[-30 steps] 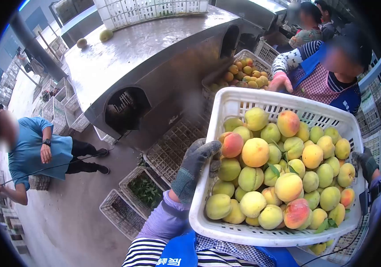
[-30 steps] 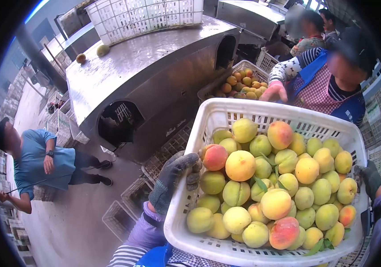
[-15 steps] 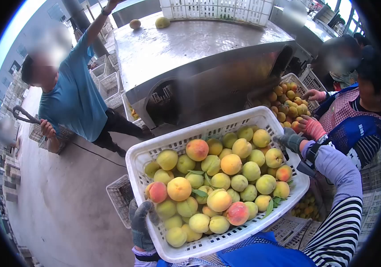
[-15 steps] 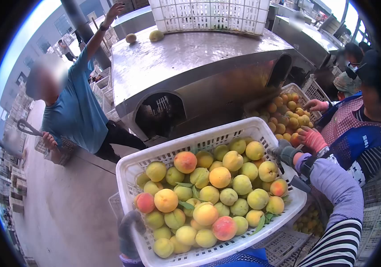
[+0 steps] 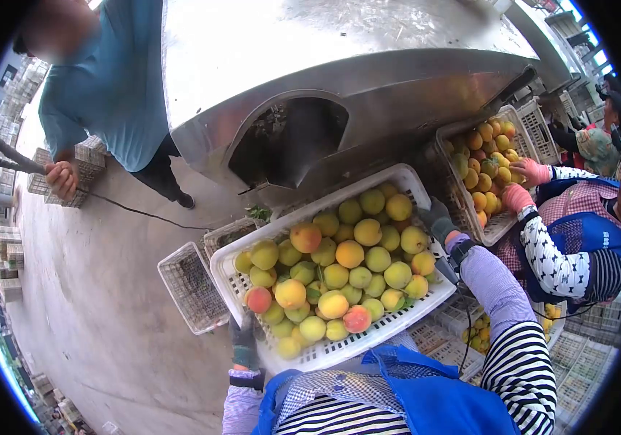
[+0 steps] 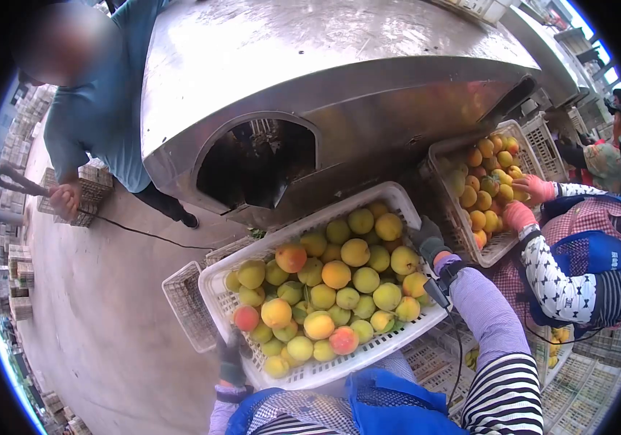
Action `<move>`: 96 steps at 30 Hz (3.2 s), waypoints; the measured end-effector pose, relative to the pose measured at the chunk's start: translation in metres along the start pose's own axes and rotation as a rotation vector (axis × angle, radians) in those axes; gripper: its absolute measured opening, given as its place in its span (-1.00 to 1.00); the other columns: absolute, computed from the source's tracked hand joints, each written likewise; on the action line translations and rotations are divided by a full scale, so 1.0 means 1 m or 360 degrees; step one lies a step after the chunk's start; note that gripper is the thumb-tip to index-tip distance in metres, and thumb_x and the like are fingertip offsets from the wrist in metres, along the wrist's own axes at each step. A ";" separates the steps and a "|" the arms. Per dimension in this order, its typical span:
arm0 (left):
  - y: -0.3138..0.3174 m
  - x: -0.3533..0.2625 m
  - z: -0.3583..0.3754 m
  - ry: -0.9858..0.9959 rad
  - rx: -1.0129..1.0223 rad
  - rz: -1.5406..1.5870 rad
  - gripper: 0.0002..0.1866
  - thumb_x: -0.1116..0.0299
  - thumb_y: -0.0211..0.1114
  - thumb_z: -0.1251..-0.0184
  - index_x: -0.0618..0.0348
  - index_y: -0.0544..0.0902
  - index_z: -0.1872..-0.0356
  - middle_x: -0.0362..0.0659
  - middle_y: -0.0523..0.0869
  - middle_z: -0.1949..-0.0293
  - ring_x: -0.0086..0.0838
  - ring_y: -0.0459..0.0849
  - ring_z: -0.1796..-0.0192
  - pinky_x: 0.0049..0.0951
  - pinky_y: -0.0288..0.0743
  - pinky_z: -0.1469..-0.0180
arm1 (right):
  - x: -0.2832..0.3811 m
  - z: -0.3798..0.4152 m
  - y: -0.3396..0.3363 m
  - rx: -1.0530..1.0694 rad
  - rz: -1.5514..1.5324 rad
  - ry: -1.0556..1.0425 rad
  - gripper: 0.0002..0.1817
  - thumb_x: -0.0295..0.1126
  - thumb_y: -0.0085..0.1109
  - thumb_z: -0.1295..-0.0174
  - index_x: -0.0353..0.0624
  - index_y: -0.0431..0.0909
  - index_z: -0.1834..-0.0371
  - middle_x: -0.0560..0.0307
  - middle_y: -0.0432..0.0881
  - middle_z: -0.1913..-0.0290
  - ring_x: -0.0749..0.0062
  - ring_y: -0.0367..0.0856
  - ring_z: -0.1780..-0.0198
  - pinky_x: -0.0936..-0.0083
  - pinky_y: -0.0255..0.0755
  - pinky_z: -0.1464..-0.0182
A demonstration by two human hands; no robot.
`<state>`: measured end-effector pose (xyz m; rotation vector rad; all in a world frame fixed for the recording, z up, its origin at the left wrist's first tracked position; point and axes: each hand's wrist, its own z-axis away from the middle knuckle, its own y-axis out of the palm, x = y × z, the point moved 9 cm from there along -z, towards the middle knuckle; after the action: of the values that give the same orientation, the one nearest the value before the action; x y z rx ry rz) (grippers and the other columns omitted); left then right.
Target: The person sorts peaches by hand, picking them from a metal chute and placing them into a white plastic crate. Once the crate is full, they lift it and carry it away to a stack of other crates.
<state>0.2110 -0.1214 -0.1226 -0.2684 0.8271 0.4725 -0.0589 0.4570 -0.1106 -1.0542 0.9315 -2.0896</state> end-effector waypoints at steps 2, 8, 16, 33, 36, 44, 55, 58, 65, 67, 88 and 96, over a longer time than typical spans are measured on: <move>0.006 -0.004 -0.002 -0.0064 -0.0003 0.0046 -0.83 0.39 0.27 -0.39 0.14 0.54 0.08 -0.28 0.54 0.54 -0.56 0.49 0.62 -0.51 0.36 0.60 | 0.010 0.003 -0.005 -0.0066 0.0043 -0.0123 -0.39 0.02 0.32 -0.07 -0.25 0.54 -0.04 -0.31 0.68 0.11 -0.20 0.65 -0.01 0.11 0.50 -0.04; 0.006 -0.019 -0.008 -0.0128 -0.0076 0.0023 -0.85 0.43 0.26 -0.35 0.15 0.53 0.12 -0.25 0.52 0.60 -0.51 0.49 0.68 -0.48 0.36 0.69 | 0.005 0.005 -0.002 -0.0045 0.0088 -0.0088 -0.39 0.05 0.27 -0.10 -0.21 0.51 -0.06 -0.34 0.67 0.11 -0.26 0.63 -0.03 0.06 0.50 -0.04; 0.027 -0.060 -0.007 -0.0165 -0.0169 -0.0174 -0.77 0.35 0.28 -0.38 0.24 0.55 0.06 -0.23 0.52 0.62 -0.52 0.47 0.73 -0.49 0.35 0.73 | 0.045 0.012 -0.050 -0.0200 0.0408 0.0088 -0.45 -0.01 0.21 -0.21 -0.23 0.51 -0.08 -0.33 0.65 0.02 -0.24 0.62 -0.03 0.05 0.48 -0.07; 0.033 -0.089 -0.013 -0.0123 -0.0129 -0.0308 -0.75 0.35 0.28 -0.39 0.23 0.50 0.03 -0.17 0.57 0.53 -0.47 0.51 0.71 -0.43 0.42 0.72 | 0.193 0.114 -0.085 -0.0821 0.0790 -0.0836 -0.35 -0.10 0.25 -0.18 -0.04 0.37 -0.33 -0.07 0.60 -0.06 -0.03 0.56 -0.08 0.10 0.39 -0.10; 0.032 -0.088 -0.016 -0.0055 -0.0174 -0.0458 -0.72 0.33 0.28 -0.39 0.22 0.49 -0.01 -0.16 0.60 0.50 -0.46 0.53 0.69 -0.42 0.45 0.70 | 0.243 0.147 -0.005 -0.0105 0.0540 -0.0966 -0.31 -0.01 0.38 -0.02 -0.05 0.47 -0.22 -0.08 0.57 -0.05 0.02 0.54 -0.10 0.05 0.41 -0.10; 0.029 -0.133 -0.003 0.0848 -0.0434 -0.1317 -0.48 0.13 0.35 -0.33 0.30 0.48 -0.14 0.05 0.64 0.10 -0.20 0.67 0.09 -0.17 0.57 0.03 | 0.283 0.137 0.113 0.0422 -0.0191 -0.0840 -0.17 0.09 0.41 -0.03 -0.19 0.40 -0.28 -0.13 0.58 -0.14 0.05 0.56 -0.19 0.26 0.40 -0.27; 0.208 -0.273 0.132 0.1111 0.0608 -0.0506 -0.32 0.06 0.32 -0.38 0.30 0.38 -0.36 -0.01 0.53 -0.23 -0.31 0.50 -0.27 -0.33 0.39 -0.31 | 0.285 0.226 -0.006 0.1221 -0.1011 -0.0904 -0.13 0.19 0.19 -0.26 -0.23 0.27 -0.45 -0.06 0.53 -0.20 0.23 0.56 -0.15 0.30 0.45 -0.17; 0.223 -0.249 0.109 0.0641 0.0704 -0.0287 -0.47 0.13 0.23 -0.47 0.28 0.43 -0.28 -0.07 0.56 -0.13 -0.42 0.54 -0.19 -0.40 0.40 -0.27 | 0.305 0.236 -0.067 0.0450 -0.0409 -0.1481 -0.08 0.08 0.37 -0.09 -0.20 0.28 -0.45 -0.10 0.49 -0.16 0.08 0.59 -0.06 0.27 0.52 -0.03; 0.196 -0.247 0.111 0.0692 0.0858 -0.0078 -0.43 0.29 0.39 -0.33 0.25 0.40 -0.29 -0.08 0.49 -0.21 -0.38 0.51 -0.23 -0.37 0.42 -0.29 | 0.315 0.260 -0.046 0.0143 -0.0521 -0.1322 -0.02 -0.08 0.59 0.16 -0.23 0.35 -0.37 -0.09 0.49 -0.15 0.02 0.58 -0.08 0.24 0.53 -0.08; 0.190 -0.246 0.107 0.0647 0.0855 -0.0059 -0.42 0.29 0.38 -0.33 0.26 0.39 -0.30 -0.06 0.49 -0.22 -0.37 0.51 -0.24 -0.36 0.42 -0.30 | 0.317 0.268 -0.044 0.0025 -0.0525 -0.1367 -0.03 -0.08 0.60 0.17 -0.25 0.36 -0.35 -0.11 0.50 -0.14 0.03 0.58 -0.08 0.25 0.53 -0.09; 0.128 -0.188 -0.002 0.0932 0.0216 -0.1318 -0.38 0.14 0.26 -0.33 0.19 0.38 -0.35 0.13 0.48 -0.25 -0.12 0.52 -0.22 -0.17 0.48 -0.18 | 0.447 0.138 -0.020 -0.0168 -0.0125 -0.1316 -0.30 0.17 0.44 0.03 -0.01 0.57 -0.12 -0.05 0.64 -0.01 0.04 0.65 0.04 0.15 0.53 0.00; 0.225 -0.135 -0.016 0.0883 0.0379 -0.2782 -0.30 0.09 0.42 -0.05 -0.09 0.44 -0.28 0.11 0.47 -0.17 0.02 0.48 -0.21 -0.07 0.46 -0.11 | 0.223 0.226 0.092 0.0947 0.1129 -0.1101 -0.21 0.03 0.51 0.07 -0.03 0.43 -0.24 -0.01 0.62 0.01 0.12 0.66 -0.01 0.16 0.52 -0.01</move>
<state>0.0095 0.0265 -0.0418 -0.7841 0.8646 -1.3786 0.0398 0.1641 0.0063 -0.8479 0.2324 -1.1537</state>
